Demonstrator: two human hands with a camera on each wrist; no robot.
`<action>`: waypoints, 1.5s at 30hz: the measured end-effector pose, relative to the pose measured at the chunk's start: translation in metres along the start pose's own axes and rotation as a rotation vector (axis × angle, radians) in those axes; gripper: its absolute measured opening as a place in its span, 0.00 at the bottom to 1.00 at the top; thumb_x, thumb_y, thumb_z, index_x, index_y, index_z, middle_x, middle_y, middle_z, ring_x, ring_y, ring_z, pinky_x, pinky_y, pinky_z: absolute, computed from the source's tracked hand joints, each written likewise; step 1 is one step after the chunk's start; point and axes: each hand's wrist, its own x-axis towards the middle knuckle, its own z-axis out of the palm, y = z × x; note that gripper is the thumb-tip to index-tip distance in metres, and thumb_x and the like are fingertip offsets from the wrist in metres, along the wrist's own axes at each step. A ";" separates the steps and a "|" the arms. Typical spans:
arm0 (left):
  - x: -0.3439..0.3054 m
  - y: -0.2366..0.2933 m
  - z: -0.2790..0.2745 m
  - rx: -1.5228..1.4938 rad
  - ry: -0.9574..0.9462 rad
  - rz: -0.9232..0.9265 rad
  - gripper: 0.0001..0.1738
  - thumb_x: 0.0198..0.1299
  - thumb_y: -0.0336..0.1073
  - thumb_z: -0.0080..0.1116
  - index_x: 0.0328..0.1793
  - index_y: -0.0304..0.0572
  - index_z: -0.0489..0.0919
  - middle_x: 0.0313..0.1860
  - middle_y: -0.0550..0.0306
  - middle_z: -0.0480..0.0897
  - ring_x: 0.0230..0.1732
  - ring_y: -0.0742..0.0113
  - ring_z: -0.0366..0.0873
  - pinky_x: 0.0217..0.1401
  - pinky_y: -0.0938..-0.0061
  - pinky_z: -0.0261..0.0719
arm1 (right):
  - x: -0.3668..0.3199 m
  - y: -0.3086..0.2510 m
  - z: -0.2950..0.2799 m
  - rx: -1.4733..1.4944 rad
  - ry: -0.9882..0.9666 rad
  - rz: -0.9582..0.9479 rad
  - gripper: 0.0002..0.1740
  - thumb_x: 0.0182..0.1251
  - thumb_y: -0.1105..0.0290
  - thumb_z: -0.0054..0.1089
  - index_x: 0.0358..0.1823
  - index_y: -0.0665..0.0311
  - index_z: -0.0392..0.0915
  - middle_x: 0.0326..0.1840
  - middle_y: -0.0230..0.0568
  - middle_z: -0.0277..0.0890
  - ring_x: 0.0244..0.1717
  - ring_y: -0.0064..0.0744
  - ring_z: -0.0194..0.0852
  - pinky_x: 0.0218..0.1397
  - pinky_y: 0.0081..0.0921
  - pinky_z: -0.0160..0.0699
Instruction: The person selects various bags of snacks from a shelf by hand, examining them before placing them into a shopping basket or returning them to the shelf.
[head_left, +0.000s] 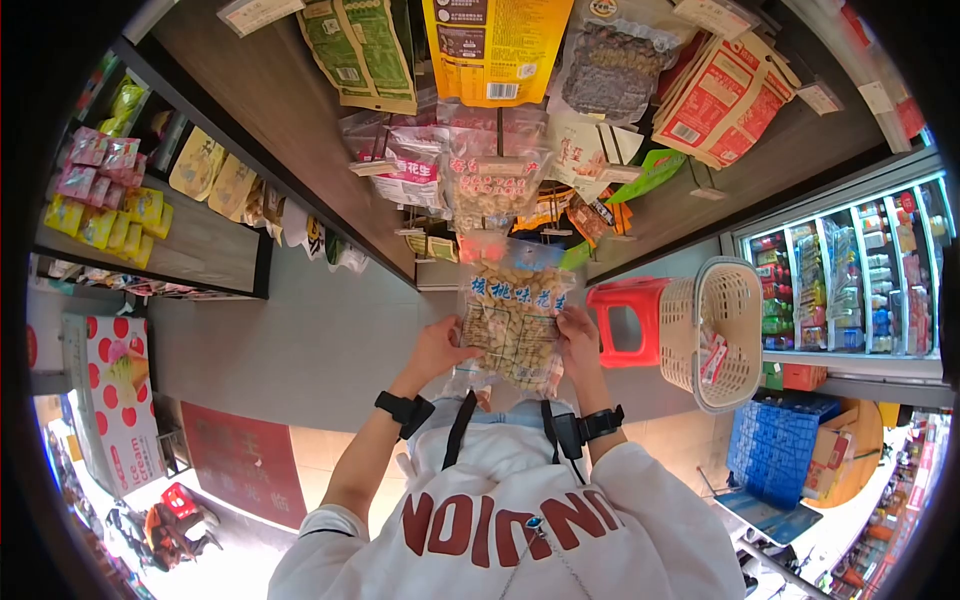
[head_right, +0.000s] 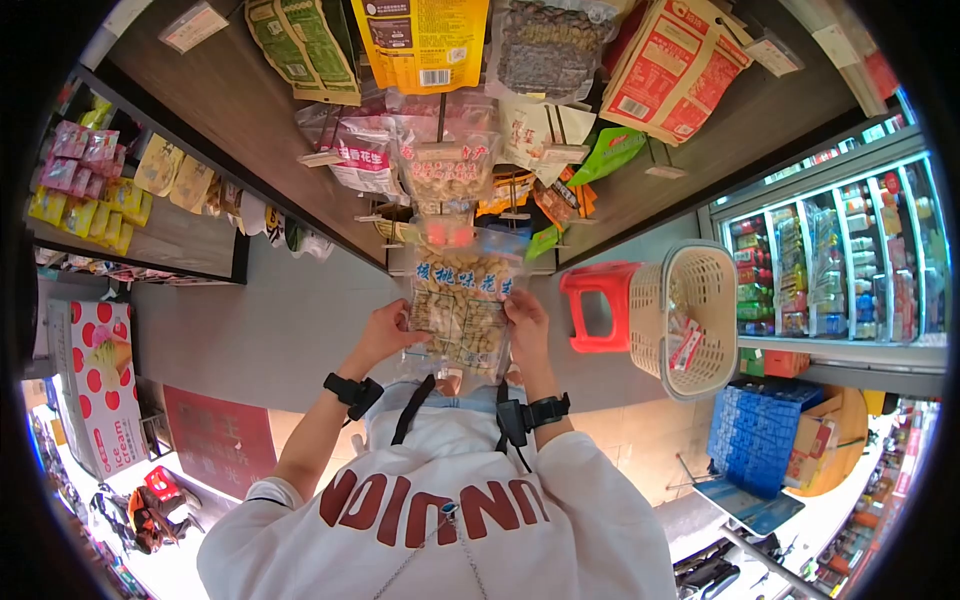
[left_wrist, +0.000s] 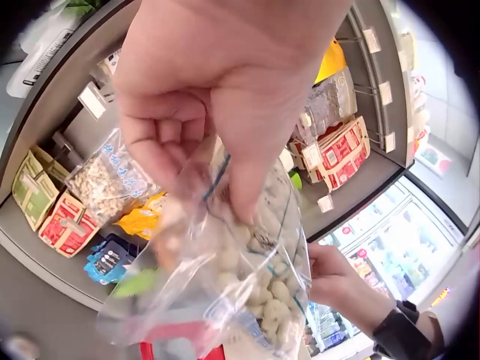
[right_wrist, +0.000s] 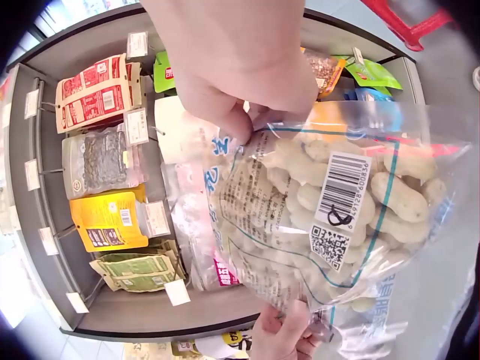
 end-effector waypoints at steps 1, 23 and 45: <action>0.003 -0.007 -0.002 -0.122 -0.045 0.057 0.24 0.34 0.39 0.67 0.39 0.35 0.74 0.24 0.56 0.76 0.26 0.73 0.73 0.27 0.77 0.70 | -0.001 0.000 -0.001 -0.001 0.001 -0.001 0.12 0.53 0.82 0.48 0.40 0.67 0.68 0.35 0.37 0.71 0.35 0.26 0.69 0.38 0.21 0.69; 0.034 -0.122 0.021 -0.758 0.283 -0.121 0.09 0.50 0.32 0.55 0.36 0.34 0.75 0.27 0.61 0.76 0.28 0.79 0.69 0.29 0.82 0.68 | 0.120 0.041 0.034 -0.938 -0.294 0.174 0.29 0.51 0.69 0.53 0.56 0.65 0.58 0.54 0.45 0.61 0.47 0.32 0.64 0.47 0.24 0.65; 0.206 -0.142 0.068 -0.536 0.436 -0.262 0.15 0.46 0.42 0.56 0.31 0.36 0.76 0.21 0.50 0.76 0.25 0.64 0.74 0.31 0.71 0.70 | 0.248 0.048 0.084 -1.134 -0.380 0.473 0.08 0.55 0.69 0.52 0.33 0.67 0.70 0.18 0.32 0.67 0.16 0.18 0.62 0.19 0.17 0.63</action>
